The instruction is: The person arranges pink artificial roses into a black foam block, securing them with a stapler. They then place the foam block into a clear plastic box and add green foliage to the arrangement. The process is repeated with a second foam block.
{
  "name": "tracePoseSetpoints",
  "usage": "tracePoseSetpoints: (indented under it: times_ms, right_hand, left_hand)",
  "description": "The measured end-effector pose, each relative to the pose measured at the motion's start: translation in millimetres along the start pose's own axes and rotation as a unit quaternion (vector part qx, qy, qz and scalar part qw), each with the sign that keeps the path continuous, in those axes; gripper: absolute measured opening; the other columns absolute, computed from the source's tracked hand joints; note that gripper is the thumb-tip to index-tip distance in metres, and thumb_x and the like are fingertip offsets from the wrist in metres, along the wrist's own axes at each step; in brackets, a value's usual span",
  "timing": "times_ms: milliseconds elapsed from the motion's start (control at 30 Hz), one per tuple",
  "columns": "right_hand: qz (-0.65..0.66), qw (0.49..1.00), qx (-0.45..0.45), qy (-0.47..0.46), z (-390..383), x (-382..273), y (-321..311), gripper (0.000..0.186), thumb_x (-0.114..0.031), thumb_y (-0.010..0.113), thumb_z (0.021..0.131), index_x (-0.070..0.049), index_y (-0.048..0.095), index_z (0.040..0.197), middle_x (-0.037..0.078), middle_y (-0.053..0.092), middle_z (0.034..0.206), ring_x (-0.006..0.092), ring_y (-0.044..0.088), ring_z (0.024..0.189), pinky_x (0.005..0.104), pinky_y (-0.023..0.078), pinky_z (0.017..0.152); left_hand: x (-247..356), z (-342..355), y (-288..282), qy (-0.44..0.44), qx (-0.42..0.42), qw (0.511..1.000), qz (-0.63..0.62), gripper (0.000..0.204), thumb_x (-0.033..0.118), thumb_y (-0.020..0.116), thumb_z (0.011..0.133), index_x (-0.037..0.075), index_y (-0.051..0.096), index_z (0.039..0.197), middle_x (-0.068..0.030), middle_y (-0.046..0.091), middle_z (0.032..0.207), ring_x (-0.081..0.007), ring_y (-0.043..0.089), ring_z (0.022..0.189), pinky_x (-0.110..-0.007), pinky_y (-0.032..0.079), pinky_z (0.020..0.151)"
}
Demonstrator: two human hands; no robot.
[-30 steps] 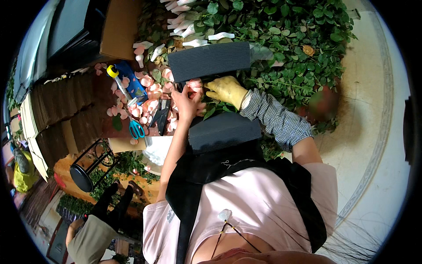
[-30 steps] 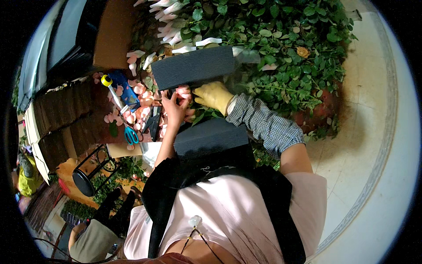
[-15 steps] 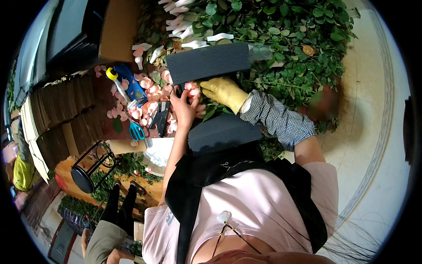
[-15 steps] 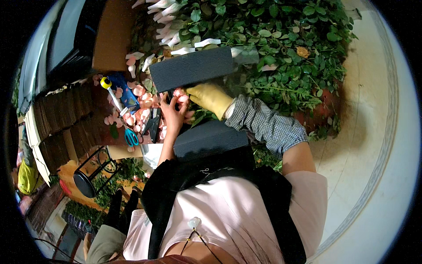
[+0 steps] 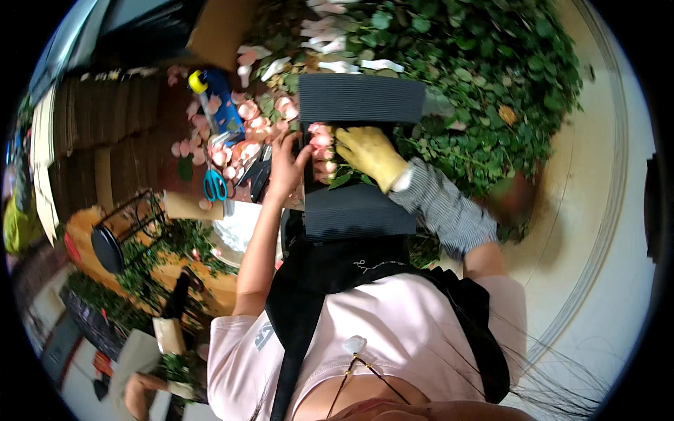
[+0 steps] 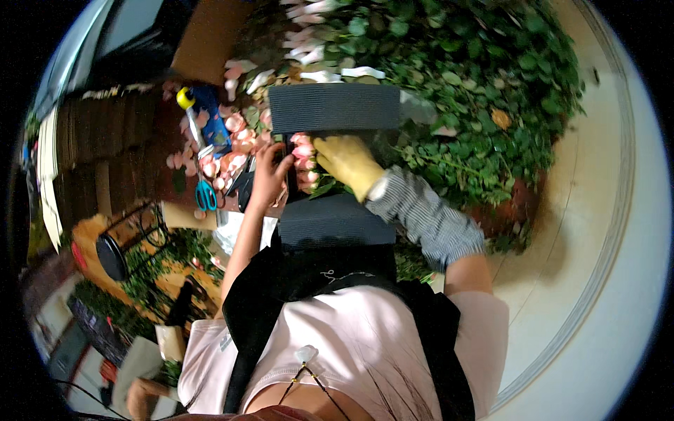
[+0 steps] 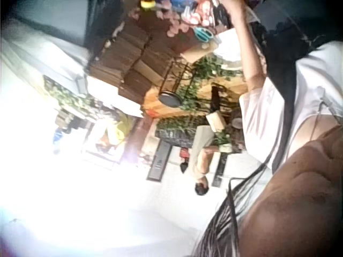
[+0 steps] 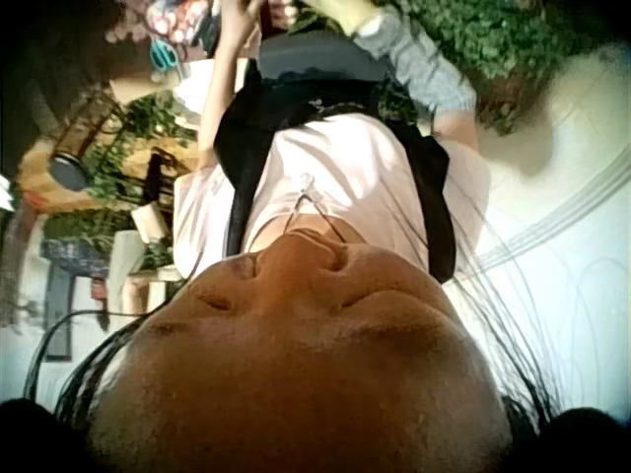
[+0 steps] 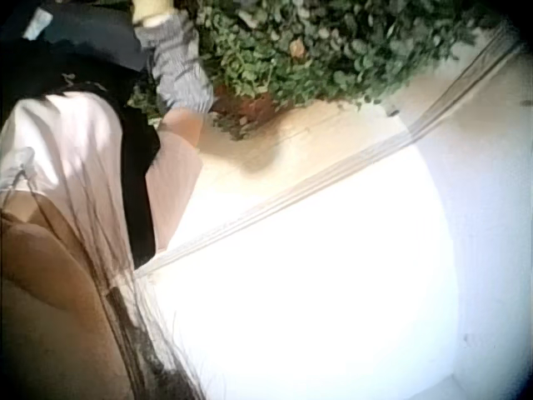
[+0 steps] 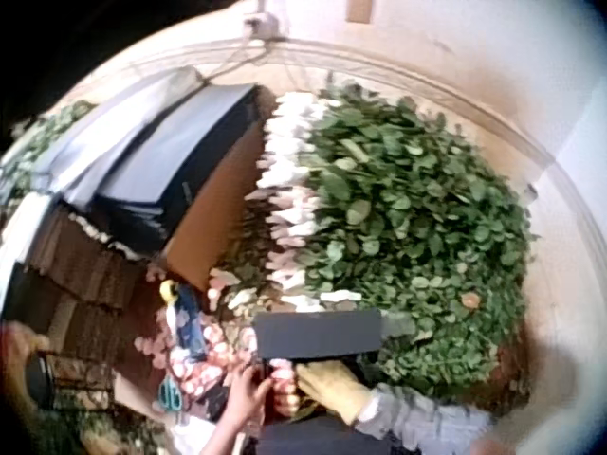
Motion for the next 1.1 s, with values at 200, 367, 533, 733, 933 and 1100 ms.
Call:
tracePoseSetpoints:
  times_ms: [200,367,533,733,933,1100]
  right_hand:
    - [-0.038,0.998,-0.040,-0.029,-15,-8,-2,0.023,-0.026,0.067,0.090,-0.009,0.065,0.106,0.010,0.070,0.081,0.0310,0.068,0.074,0.0434,0.053,0.070]
    - [-0.157,0.966,-0.191,-0.070,14,-7,35,0.015,-0.013,0.062,0.090,-0.011,0.075,0.097,0.008,0.076,0.081,0.0242,0.075,0.073,0.0377,0.056,0.054]
    - [-0.171,0.975,-0.110,-0.092,5,6,47,0.012,-0.024,0.065,0.088,-0.014,0.061,0.083,0.002,0.066,0.063,0.0218,0.066,0.057,0.0395,0.051,0.052]
    - [-0.130,0.977,-0.141,-0.090,-3,-8,23,0.025,-0.031,0.066,0.092,-0.006,0.062,0.098,0.005,0.065,0.064,0.0245,0.068,0.063,0.0398,0.054,0.061]
    - [-0.191,0.967,-0.140,-0.091,-9,-6,44,0.036,-0.038,0.066,0.093,-0.004,0.061,0.104,0.004,0.065,0.067,0.0235,0.068,0.064,0.0381,0.051,0.059]
    - [-0.179,0.961,-0.202,-0.057,0,-11,33,0.032,-0.037,0.067,0.089,-0.007,0.064,0.102,0.004,0.068,0.069,0.0233,0.069,0.065,0.0384,0.051,0.059]
  left_hand:
    - [-7,-33,-60,-0.124,-0.004,0.991,-0.057,0.024,0.017,0.062,0.100,-0.002,0.067,0.115,-0.0145,0.072,0.099,-0.0209,0.068,0.087,-0.032,0.053,0.077]
    - [-3,-49,-45,-0.152,-0.070,0.985,-0.041,0.023,0.019,0.060,0.101,-0.001,0.072,0.107,-0.0107,0.073,0.081,-0.0155,0.068,0.071,-0.031,0.053,0.067]
    - [-5,-50,-24,-0.200,-0.131,0.971,-0.004,0.028,0.024,0.060,0.102,0.000,0.073,0.100,-0.0117,0.074,0.077,-0.0213,0.073,0.071,-0.034,0.054,0.066]
    - [6,-42,-28,-0.136,-0.129,0.982,-0.026,0.027,0.023,0.060,0.100,-0.001,0.073,0.104,-0.0147,0.076,0.087,-0.0275,0.074,0.080,-0.036,0.056,0.073]
    - [10,-41,-15,-0.125,-0.169,0.977,0.038,0.027,0.019,0.060,0.098,-0.002,0.071,0.111,-0.0157,0.076,0.093,-0.0264,0.074,0.084,-0.036,0.055,0.075]
    - [13,-30,-16,-0.096,-0.144,0.984,0.031,0.022,0.021,0.067,0.095,0.001,0.071,0.101,-0.0176,0.074,0.085,-0.0323,0.073,0.079,-0.039,0.055,0.071]
Point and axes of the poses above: each hand's wrist, its own z-axis towards the middle knuckle, its own y-axis out of the palm, x = y × z, the point moved 2 cm from there along z, towards the middle knuckle
